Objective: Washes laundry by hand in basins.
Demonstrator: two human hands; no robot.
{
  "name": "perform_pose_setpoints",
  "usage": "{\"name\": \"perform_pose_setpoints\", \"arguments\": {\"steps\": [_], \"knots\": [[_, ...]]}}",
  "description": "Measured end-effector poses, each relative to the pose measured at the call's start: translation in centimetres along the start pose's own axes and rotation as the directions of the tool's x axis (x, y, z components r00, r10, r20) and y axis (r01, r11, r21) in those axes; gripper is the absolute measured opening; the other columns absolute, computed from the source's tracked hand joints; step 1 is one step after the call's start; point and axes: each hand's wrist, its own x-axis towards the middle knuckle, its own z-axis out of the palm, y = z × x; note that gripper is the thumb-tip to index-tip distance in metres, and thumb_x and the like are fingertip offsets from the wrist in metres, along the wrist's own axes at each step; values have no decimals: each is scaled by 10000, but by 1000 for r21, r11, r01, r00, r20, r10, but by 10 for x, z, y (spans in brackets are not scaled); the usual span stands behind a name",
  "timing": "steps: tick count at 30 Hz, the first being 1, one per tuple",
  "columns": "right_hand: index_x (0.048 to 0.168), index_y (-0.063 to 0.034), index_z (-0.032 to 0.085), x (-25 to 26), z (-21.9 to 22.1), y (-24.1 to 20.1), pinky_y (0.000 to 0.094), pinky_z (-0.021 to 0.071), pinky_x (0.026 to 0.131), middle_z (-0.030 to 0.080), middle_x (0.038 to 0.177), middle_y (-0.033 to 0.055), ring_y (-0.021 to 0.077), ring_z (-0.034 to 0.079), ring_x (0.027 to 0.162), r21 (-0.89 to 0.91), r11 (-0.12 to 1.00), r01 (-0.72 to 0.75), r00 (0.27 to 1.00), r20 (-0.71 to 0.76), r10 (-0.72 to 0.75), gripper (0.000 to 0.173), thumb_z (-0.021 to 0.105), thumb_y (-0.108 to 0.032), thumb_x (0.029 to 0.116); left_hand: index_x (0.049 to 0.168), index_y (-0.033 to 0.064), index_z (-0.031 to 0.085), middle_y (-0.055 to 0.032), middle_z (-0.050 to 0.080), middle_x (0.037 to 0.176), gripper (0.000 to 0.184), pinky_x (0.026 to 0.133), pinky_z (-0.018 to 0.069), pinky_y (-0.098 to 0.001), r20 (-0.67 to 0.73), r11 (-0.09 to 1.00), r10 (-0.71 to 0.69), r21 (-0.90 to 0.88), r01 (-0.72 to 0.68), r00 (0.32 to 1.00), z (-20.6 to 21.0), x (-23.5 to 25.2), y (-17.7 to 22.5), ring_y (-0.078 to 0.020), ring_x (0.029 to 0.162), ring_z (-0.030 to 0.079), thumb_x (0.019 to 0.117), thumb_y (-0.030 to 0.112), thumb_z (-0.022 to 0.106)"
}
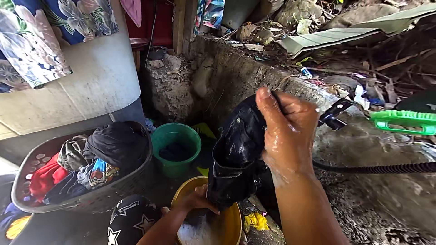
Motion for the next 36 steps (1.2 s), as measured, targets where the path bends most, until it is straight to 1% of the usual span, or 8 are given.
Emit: {"name": "perform_pose_setpoints", "arguments": {"steps": [4, 8, 12, 18, 24, 29, 32, 36], "knots": [[741, -226, 561, -3, -14, 3, 158, 476, 582, 528, 645, -170, -56, 537, 595, -43, 999, -26, 990, -137, 20, 320, 544, -168, 1055, 1136, -10, 680, -42, 730, 1029, 316, 910, 566, -270, -165, 962, 16, -268, -60, 986, 3, -13, 14, -49, 963, 677, 837, 1, 784], [855, -209, 609, -47, -51, 8, 170, 510, 575, 573, 720, -139, -39, 575, 636, -188, 973, -135, 990, 2, 138, 253, 520, -282, 1080, 1249, -49, 584, -143, 684, 1054, 279, 844, 580, -380, -508, 834, -355, -552, 20, 785, -21, -15, 25, -172, 937, 670, 983, 36, 584], [793, -118, 636, -142, -53, 51, 146, 469, 595, 552, 676, -128, -71, 531, 626, -274, 875, -400, 879, 156, 450, 271, 555, -228, 1027, 1143, -37, 618, -69, 701, 925, 181, 755, 597, -299, -709, 794, -310, -559, -237, 633, -46, -24, 43, -91, 817, 682, 980, -27, 539], [1474, 39, 459, -236, -62, 120, 611, 454, 1072, 544, 1404, 317, 469, 576, 1267, -805, 407, -432, 90, 410, 907, 571, 620, -272, 1023, 1209, -96, 606, -101, 702, 1043, 303, 845, 575, -240, -770, 839, -224, -464, -283, 597, -44, -33, 80, -71, 933, 673, 910, -149, 587], [1603, 55, 188, -240, -62, 133, 502, 336, 1223, 289, 1628, 288, 380, 357, 1496, -378, 749, -545, 515, 553, 655, 1203, 910, -347, 728, 1161, -60, 613, -72, 696, 997, 308, 816, 594, -259, -675, 824, -97, -466, -321, 732, -1, -22, 117, -77, 894, 679, 870, -153, 571], [1293, 104, 572, -264, -29, 135, 289, 507, 1060, 701, 1213, 133, 97, 647, 1157, 43, 857, -514, 809, 358, 467, 780, 923, -233, 684, 1195, 47, 635, 41, 747, 1012, 351, 835, 616, -283, -523, 688, 214, -518, -507, 825, 32, -17, 125, -57, 907, 713, 846, 11, 650], [1175, 69, 668, -253, -38, 152, 419, 550, 990, 734, 1094, 163, 205, 695, 1068, -131, 831, -541, 754, 362, 548, 538, 860, -208, 756, 1295, 53, 569, 32, 752, 1044, 425, 816, 624, -286, -508, 723, 158, -524, -449, 847, 24, -13, 117, -61, 917, 722, 873, 48, 624], [1320, -11, 607, -251, -44, 185, 604, 530, 949, 717, 1124, 212, 363, 687, 1088, -427, 661, -617, 574, 332, 749, 644, 837, -255, 769, 1405, -101, 503, -261, 624, 1311, 603, 1041, 518, -493, -479, 957, 127, 289, 19, 869, -20, -21, 111, -326, 1196, 637, 825, -71, 667]]}}
